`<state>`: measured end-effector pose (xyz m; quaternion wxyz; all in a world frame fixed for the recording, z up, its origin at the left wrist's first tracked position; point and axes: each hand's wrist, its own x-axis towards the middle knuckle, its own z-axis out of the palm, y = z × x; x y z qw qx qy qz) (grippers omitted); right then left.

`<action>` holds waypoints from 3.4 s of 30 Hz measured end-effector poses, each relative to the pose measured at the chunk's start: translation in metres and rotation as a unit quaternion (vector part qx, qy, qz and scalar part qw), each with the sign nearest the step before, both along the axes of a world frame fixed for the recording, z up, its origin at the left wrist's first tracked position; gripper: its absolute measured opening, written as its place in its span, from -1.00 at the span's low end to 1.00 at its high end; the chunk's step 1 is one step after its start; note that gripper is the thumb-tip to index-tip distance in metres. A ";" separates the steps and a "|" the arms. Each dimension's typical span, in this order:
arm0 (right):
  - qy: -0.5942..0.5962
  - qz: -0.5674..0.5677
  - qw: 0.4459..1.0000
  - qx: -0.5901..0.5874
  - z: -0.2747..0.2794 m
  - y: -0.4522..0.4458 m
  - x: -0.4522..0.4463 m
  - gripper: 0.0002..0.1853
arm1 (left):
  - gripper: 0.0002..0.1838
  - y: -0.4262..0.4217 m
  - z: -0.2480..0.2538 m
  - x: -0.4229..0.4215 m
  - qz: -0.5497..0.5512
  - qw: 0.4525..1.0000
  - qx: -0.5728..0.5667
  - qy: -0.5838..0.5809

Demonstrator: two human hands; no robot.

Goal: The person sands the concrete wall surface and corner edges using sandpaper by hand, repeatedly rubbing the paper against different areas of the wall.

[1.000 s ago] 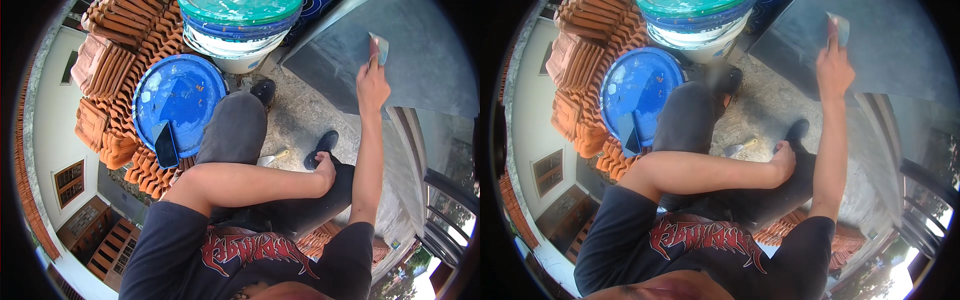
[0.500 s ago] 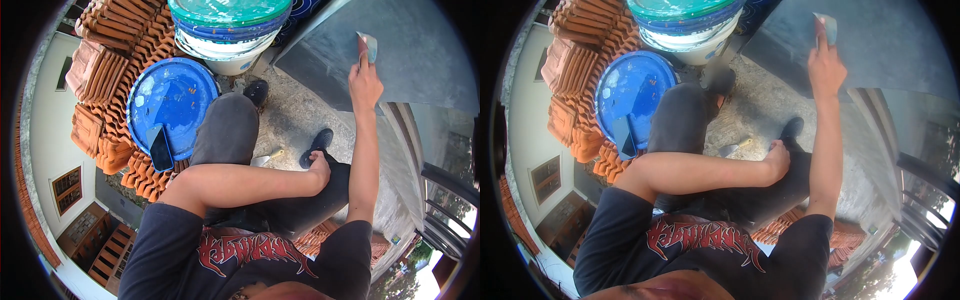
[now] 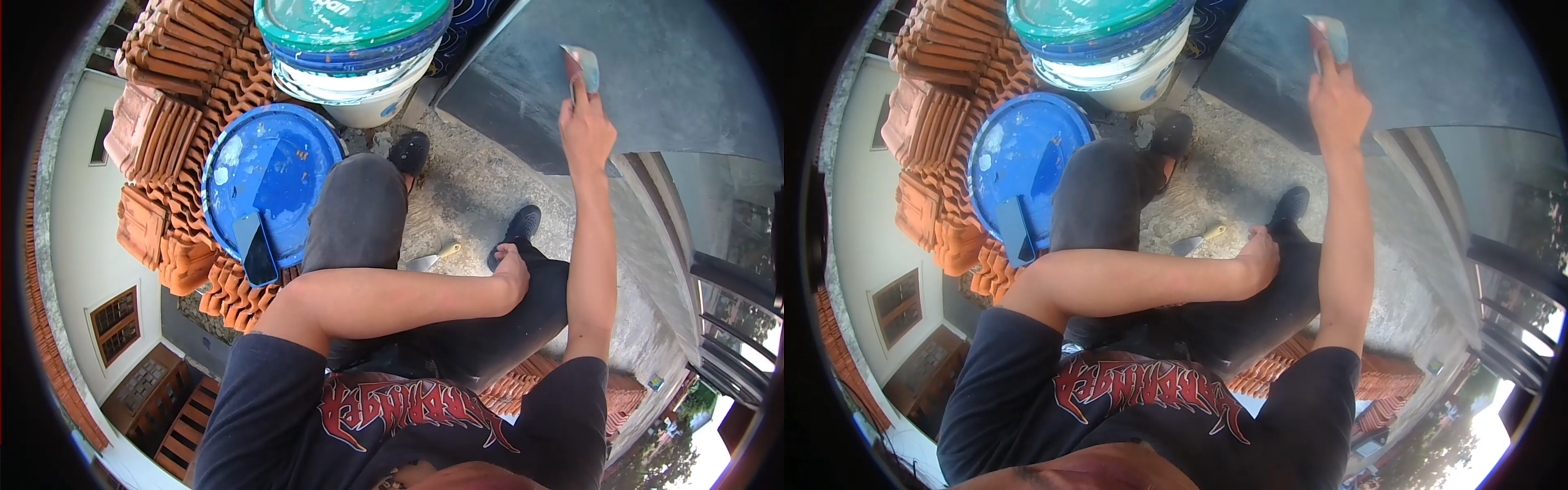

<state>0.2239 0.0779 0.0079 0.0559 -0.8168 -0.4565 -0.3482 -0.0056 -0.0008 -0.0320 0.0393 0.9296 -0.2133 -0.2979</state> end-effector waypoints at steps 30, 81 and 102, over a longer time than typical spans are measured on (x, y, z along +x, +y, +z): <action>-0.001 -0.026 1.000 -0.003 0.001 -0.029 0.016 -0.28 | -0.55 -0.009 -0.012 -0.002 0.002 1.000 0.013 0.003; 0.010 0.001 1.000 0.025 -0.011 -0.035 0.020 -0.24 | -0.49 -0.004 -0.007 -0.008 -0.035 0.999 0.002 0.010; 0.003 -0.070 0.997 0.018 -0.005 -0.031 0.010 -0.50 | -0.60 -0.007 0.002 0.005 0.005 1.000 0.002 -0.027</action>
